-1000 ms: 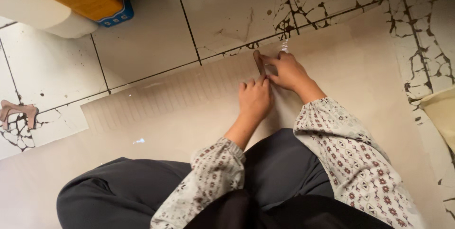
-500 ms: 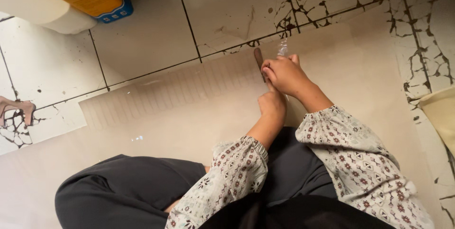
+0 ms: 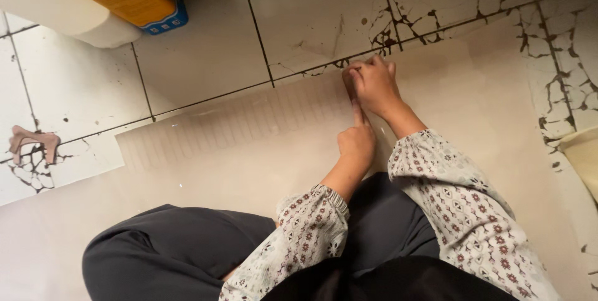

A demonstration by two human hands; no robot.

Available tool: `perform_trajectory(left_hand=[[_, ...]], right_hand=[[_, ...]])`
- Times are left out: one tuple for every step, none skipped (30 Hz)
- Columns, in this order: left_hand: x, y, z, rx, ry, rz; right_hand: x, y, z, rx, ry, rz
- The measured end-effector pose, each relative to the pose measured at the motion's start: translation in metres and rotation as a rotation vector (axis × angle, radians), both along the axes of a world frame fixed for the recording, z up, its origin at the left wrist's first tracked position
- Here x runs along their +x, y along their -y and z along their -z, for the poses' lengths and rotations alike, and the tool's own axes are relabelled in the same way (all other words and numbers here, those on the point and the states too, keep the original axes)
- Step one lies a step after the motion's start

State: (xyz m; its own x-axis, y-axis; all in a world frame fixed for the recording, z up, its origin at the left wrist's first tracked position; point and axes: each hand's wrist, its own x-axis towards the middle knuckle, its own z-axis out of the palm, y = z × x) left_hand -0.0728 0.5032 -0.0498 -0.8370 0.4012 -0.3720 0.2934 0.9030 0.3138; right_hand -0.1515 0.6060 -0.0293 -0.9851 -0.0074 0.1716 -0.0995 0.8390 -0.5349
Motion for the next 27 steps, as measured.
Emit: perform_trajectory(left_hand=[[-0.001, 0.003, -0.002, 0.001, 0.021, 0.007], [-0.002, 0.006, -0.003, 0.002, 0.042, 0.014], [-0.003, 0.008, -0.004, 0.006, 0.063, 0.022], [-0.005, 0.009, -0.006, 0.005, 0.085, 0.025], [-0.007, 0.009, -0.007, 0.006, 0.107, 0.029], [-0.01, 0.009, -0.009, 0.006, 0.128, 0.034], [-0.01, 0.009, -0.011, 0.005, 0.143, 0.031], [-0.011, 0.01, -0.014, 0.003, 0.159, 0.03], [-0.012, 0.011, -0.017, 0.002, 0.173, 0.032], [-0.015, 0.013, -0.019, 0.007, 0.174, 0.03], [-0.017, 0.016, -0.022, 0.013, 0.175, 0.028], [-0.018, 0.019, -0.024, 0.018, 0.181, 0.025], [-0.02, 0.025, -0.026, 0.056, 0.179, 0.009], [-0.023, 0.032, -0.027, 0.096, 0.175, -0.008], [-0.026, 0.039, -0.027, 0.137, 0.172, -0.026], [-0.029, 0.045, -0.028, 0.151, 0.192, -0.027], [-0.032, 0.049, -0.028, 0.166, 0.213, -0.026], [-0.035, 0.054, -0.028, 0.179, 0.236, -0.025], [-0.038, 0.057, -0.027, 0.223, 0.234, -0.018], [-0.041, 0.06, -0.027, 0.265, 0.231, -0.01], [-0.042, 0.062, -0.027, 0.309, 0.227, -0.002], [-0.043, 0.064, -0.026, 0.309, 0.235, -0.017], [-0.043, 0.065, -0.026, 0.308, 0.242, -0.031], [-0.043, 0.065, -0.025, 0.306, 0.251, -0.041], [-0.043, 0.066, -0.025, 0.314, 0.242, -0.032], [-0.043, 0.066, -0.024, 0.323, 0.234, -0.023], [-0.043, 0.066, -0.024, 0.332, 0.225, -0.015]], right_hand=[[-0.002, 0.0, 0.001, 0.003, -0.008, 0.012], [-0.003, 0.001, 0.002, 0.007, -0.016, 0.023], [-0.004, 0.001, 0.002, 0.013, -0.024, 0.035], [-0.003, 0.001, 0.003, 0.015, -0.026, 0.037], [-0.002, 0.0, 0.003, 0.017, -0.029, 0.041], [-0.001, -0.001, 0.003, 0.02, -0.032, 0.044], [0.001, -0.002, 0.004, 0.031, -0.023, 0.044], [0.003, -0.005, 0.004, 0.043, -0.013, 0.046], [0.006, -0.008, 0.004, 0.054, -0.005, 0.05], [0.009, -0.011, 0.003, 0.058, 0.008, 0.03], [0.013, -0.016, 0.002, 0.063, 0.021, 0.009], [0.02, -0.02, 0.002, 0.066, 0.039, -0.012], [0.027, -0.023, 0.001, 0.071, 0.066, -0.055], [0.036, -0.028, 0.0, 0.078, 0.091, -0.098], [0.044, -0.032, -0.002, 0.086, 0.117, -0.141], [0.051, -0.035, -0.002, 0.083, 0.116, -0.16], [0.059, -0.038, -0.003, 0.079, 0.116, -0.177], [0.064, -0.039, -0.004, 0.075, 0.117, -0.195], [0.066, -0.042, -0.005, 0.063, 0.17, -0.18], [0.068, -0.045, -0.007, 0.05, 0.221, -0.163], [0.069, -0.047, -0.008, 0.038, 0.272, -0.147], [0.068, -0.047, -0.008, 0.026, 0.265, -0.15], [0.067, -0.048, -0.009, 0.013, 0.258, -0.152], [0.067, -0.048, -0.009, 0.0, 0.252, -0.149], [0.067, -0.046, -0.009, -0.014, 0.246, -0.166], [0.067, -0.043, -0.008, -0.026, 0.239, -0.183], [0.066, -0.041, -0.006, -0.039, 0.232, -0.202]])
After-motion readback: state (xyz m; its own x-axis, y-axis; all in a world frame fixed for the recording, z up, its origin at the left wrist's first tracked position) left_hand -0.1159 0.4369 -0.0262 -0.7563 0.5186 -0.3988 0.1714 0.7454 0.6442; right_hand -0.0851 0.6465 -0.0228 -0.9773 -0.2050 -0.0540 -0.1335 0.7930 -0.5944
